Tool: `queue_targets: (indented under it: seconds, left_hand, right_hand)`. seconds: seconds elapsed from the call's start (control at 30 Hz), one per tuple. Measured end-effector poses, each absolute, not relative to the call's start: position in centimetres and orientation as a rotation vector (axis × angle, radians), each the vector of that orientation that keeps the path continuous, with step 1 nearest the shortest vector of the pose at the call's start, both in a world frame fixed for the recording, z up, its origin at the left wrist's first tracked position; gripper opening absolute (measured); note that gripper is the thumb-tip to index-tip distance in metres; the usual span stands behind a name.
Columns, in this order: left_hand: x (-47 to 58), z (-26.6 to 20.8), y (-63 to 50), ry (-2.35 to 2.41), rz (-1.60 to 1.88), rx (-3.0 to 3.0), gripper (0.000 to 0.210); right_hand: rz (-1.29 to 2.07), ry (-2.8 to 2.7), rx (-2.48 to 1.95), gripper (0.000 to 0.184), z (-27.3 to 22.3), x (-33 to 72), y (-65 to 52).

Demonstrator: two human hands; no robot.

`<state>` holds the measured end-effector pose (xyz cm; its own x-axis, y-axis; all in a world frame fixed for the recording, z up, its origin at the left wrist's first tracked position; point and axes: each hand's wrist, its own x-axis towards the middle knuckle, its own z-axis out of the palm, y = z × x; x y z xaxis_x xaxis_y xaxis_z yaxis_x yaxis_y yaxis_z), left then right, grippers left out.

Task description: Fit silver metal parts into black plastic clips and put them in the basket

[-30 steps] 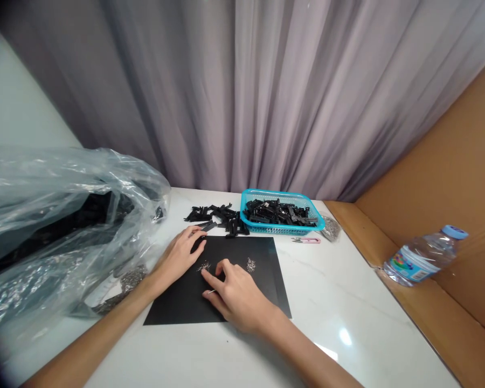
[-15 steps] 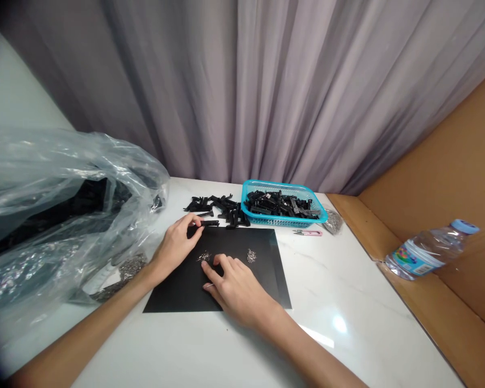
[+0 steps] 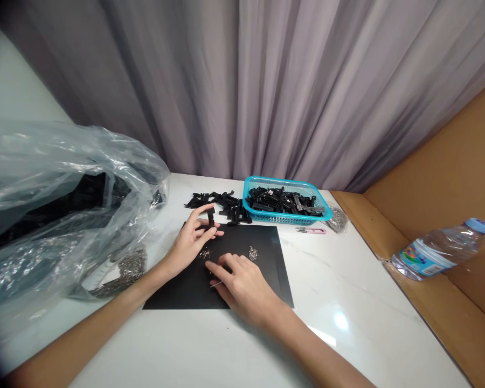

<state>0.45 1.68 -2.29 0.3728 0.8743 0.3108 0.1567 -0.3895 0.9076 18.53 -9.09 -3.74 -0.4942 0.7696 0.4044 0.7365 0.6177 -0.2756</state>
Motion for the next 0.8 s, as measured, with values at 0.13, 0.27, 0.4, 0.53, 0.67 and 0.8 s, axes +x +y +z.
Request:
queue_targets:
  seconds: [0.13,0.27,0.4,0.53,0.67,0.8]
  left_hand:
    - [0.7,-2.4,1.8,0.905,1.093,1.681,0.06]
    - [1.0,-1.4,1.2,0.936,1.086,1.564,0.054]
    - [1.1,-0.4,0.3,0.946,0.978,1.373,0.045]
    - [1.3,0.1,0.0,0.884,0.935,1.28,0.041]
    - [1.6,0.5,0.0,0.772,0.881,1.205,0.035]
    - [1.5,0.8,-0.2,0.678,0.804,1.197,0.034]
  right_hand:
    - [0.097,-2.469,-1.136,0.042,-3.3,19.1,-9.7]
    - [0.058,-2.484,-1.154,0.047,-3.2,19.2,-9.8]
    - [0.067,-2.371,-1.126,0.032,-4.0,19.1,-9.4]
    - [-0.011,-2.256,-1.114,0.019,-4.7,19.1,-8.9]
    - [-0.169,-2.25,-1.065,0.019,-4.8,19.4,-8.6]
    - [-0.114,-2.071,-1.155,0.018,-4.3,20.0,-8.3]
